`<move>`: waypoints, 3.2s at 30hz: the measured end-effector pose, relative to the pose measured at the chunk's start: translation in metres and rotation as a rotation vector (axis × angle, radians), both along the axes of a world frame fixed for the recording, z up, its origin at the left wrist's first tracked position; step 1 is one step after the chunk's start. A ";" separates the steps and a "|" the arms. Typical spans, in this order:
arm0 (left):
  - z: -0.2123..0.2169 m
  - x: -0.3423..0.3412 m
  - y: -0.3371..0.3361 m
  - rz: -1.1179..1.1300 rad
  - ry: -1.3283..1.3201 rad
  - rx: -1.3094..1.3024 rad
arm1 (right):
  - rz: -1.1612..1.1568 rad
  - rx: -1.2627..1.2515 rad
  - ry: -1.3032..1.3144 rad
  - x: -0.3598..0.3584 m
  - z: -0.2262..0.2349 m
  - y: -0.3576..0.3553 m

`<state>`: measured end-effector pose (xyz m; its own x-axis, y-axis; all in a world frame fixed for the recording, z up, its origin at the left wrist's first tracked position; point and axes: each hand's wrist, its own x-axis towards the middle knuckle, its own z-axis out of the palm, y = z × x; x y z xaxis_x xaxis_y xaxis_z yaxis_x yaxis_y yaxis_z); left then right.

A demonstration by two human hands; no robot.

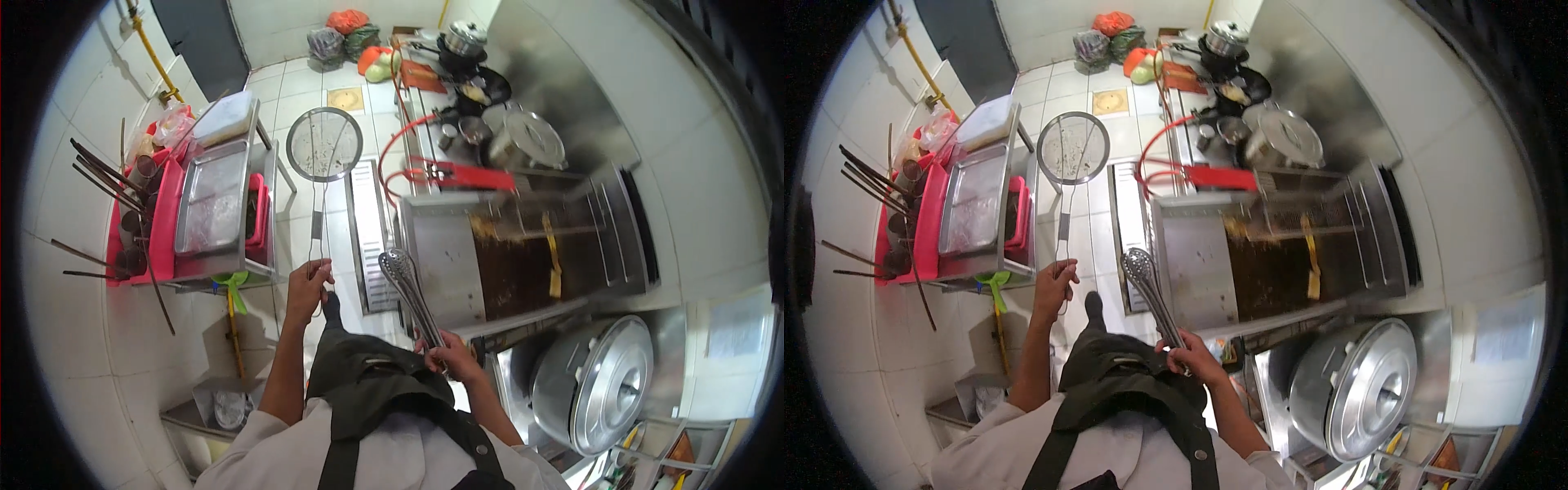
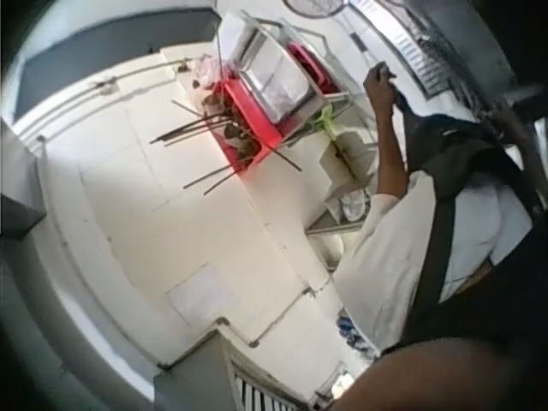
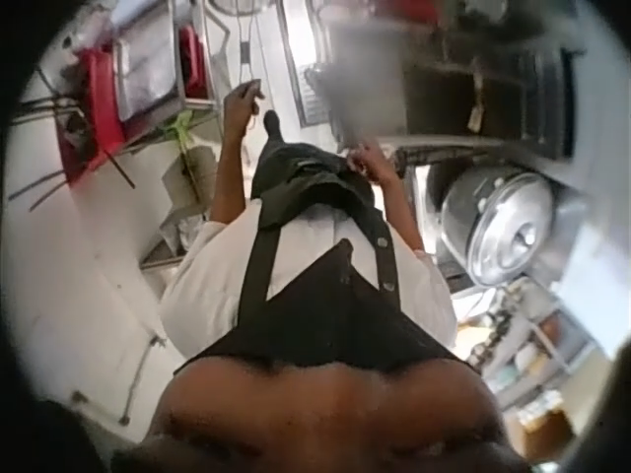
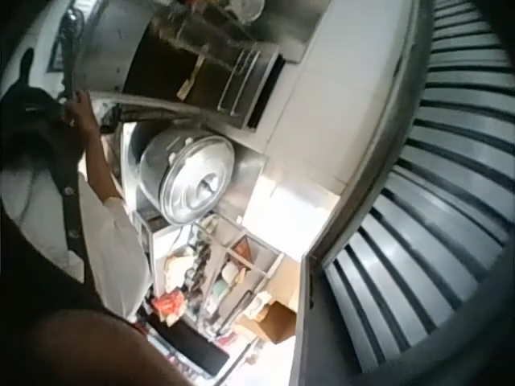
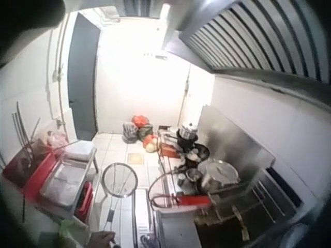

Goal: Preparing and assembling takeout meal boxes with fried egg, cucumber, and sauce.

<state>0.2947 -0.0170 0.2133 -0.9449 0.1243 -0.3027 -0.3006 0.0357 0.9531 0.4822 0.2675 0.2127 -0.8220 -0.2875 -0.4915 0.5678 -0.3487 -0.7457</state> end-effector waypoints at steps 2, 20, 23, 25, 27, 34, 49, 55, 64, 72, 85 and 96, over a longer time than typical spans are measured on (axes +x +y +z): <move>0.008 -0.030 -0.021 -0.028 0.000 -0.021 | -0.033 -0.039 -0.011 -0.045 0.015 -0.031; -0.001 -0.350 0.007 -0.275 -0.065 0.157 | 0.089 0.758 0.276 -0.278 0.310 -0.045; 0.003 -0.401 0.047 -0.338 -0.042 0.142 | -0.305 0.711 0.214 -0.292 0.328 -0.017; 0.008 -0.429 0.068 -0.393 -0.037 0.124 | -0.555 0.787 0.257 -0.307 0.329 0.003; 0.009 -0.461 0.090 -0.417 -0.038 0.120 | -0.580 0.855 0.183 -0.334 0.331 0.029; -0.001 -0.571 0.141 -0.529 -0.059 0.112 | -0.429 1.028 -0.167 -0.434 0.300 0.123; -0.001 -0.818 0.173 -0.767 -0.203 0.095 | -0.798 1.018 -0.443 -0.713 0.005 0.283; -0.003 -0.888 0.173 -0.807 -0.242 -0.014 | -0.873 1.075 -0.546 -0.764 -0.047 0.307; 0.010 -0.912 0.244 -0.894 -0.222 -0.040 | -1.246 0.602 -0.548 -0.797 -0.075 0.329; 0.026 -0.894 0.304 -0.990 -0.219 -0.106 | -1.074 0.854 -0.498 -0.788 -0.105 0.356; 0.013 -0.904 0.362 -1.144 -0.276 -0.073 | -0.963 1.301 -0.704 -0.739 -0.052 0.344; 0.008 -0.933 0.383 -1.243 -0.303 -0.063 | -0.800 1.576 -0.808 -0.776 -0.009 0.317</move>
<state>-0.6380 0.3664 0.2209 -0.0963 0.8474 -0.5222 -0.2366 0.4901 0.8390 -0.2941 0.5841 0.2038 -0.0020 0.9866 -0.1630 0.9575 -0.0451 -0.2847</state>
